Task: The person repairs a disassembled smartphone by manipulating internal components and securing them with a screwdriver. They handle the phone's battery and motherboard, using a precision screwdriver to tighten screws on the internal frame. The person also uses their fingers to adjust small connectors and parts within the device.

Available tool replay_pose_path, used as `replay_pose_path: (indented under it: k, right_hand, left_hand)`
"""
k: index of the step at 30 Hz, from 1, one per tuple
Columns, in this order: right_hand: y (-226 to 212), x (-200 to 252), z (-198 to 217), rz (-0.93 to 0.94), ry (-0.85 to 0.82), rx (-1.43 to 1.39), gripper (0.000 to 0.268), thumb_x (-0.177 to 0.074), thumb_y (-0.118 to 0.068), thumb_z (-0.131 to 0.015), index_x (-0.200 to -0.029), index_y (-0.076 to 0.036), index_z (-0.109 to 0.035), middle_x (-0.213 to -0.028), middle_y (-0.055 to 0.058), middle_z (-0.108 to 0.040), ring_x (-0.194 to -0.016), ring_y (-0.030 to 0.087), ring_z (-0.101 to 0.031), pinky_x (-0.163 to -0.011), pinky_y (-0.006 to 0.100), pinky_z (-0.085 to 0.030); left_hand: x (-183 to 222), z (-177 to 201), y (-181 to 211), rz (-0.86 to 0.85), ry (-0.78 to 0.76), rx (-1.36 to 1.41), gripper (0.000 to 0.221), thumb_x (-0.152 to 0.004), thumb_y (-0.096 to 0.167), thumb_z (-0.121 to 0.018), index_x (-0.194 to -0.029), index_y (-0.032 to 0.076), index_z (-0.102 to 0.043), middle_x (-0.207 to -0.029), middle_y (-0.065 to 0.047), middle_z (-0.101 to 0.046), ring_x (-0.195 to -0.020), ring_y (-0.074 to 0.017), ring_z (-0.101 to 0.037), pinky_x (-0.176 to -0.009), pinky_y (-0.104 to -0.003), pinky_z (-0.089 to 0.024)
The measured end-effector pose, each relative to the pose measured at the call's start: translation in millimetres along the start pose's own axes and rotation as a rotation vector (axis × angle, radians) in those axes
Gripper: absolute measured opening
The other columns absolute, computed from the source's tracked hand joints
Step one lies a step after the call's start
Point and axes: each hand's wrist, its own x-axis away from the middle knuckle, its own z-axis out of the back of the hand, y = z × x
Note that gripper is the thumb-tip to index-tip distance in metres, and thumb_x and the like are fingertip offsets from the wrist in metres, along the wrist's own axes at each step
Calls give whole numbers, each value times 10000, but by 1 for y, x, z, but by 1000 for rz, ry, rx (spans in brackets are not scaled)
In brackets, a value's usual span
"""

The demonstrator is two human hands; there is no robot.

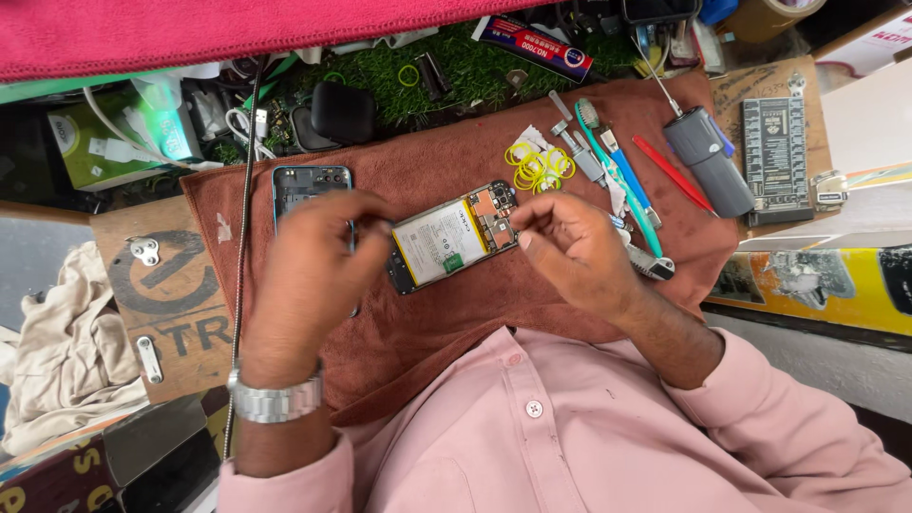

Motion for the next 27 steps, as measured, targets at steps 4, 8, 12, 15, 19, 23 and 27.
replay_pose_path:
  k: [4, 8, 12, 15, 19, 23, 27]
  right_hand:
    - [5, 6, -6, -64, -104, -61, 281, -975, 6, -643, -1247, 38, -584, -1138, 61, -647, -1028, 83, -623, -937, 247, -540]
    - [14, 13, -6, -167, -136, -83, 286, -969, -14, -679, -1233, 37, -580, -1106, 66, -658, -1003, 87, -642, -916, 258, -566]
    - [29, 15, -3, -206, -93, -71, 228, -979, -9, -666, -1190, 30, -586, -1015, 63, -677, -908, 100, -673, -833, 274, -601]
    - [34, 15, 0, -205, -8, -151, 175, -1000, -8, -653, -1162, 49, -623, -1004, 75, -703, -879, 111, -688, -792, 274, -603]
    - [31, 13, -3, -160, 58, -98, 188, -1003, -17, -643, -1175, 49, -680, -1024, 72, -729, -886, 96, -701, -806, 251, -617]
    - [21, 10, -3, -24, 34, -9, 260, -964, -17, -679, -1218, 39, -663, -1088, 63, -708, -954, 69, -685, -855, 228, -597]
    - [14, 7, -3, 194, 126, 459, 145, -901, -14, -782, -1028, 22, -722, -1010, 95, -752, -812, 103, -706, -668, 227, -597]
  left_hand:
    - [3, -36, 19, -251, -141, 18, 230, -828, 75, -726, -1058, 83, -729, -930, -119, -778, -855, -332, -738, -756, -420, -572]
    - [6, -66, 31, -127, -277, 96, 298, -844, 94, -725, -1126, 83, -630, -899, -119, -769, -885, -343, -752, -747, -440, -583]
    - [3, -70, 25, -82, -276, 99, 420, -824, 141, -741, -1214, 94, -594, -954, -115, -772, -935, -340, -731, -793, -442, -566]
    - [1, -67, 17, -299, 79, -146, 417, -828, 214, -802, -1188, 80, -639, -1121, -149, -725, -984, -368, -657, -847, -468, -520]
    - [-4, -60, 7, -169, 135, -447, 401, -804, 251, -810, -1149, 91, -685, -1043, -123, -686, -977, -342, -629, -827, -474, -500]
    - [-2, -60, 5, -56, 59, -433, 334, -817, 297, -818, -1062, 99, -705, -1003, -106, -683, -962, -329, -646, -802, -466, -527]
    - [-2, -61, 7, 3, 16, -417, 335, -811, 302, -819, -1049, 98, -702, -992, -108, -681, -947, -334, -651, -766, -464, -540]
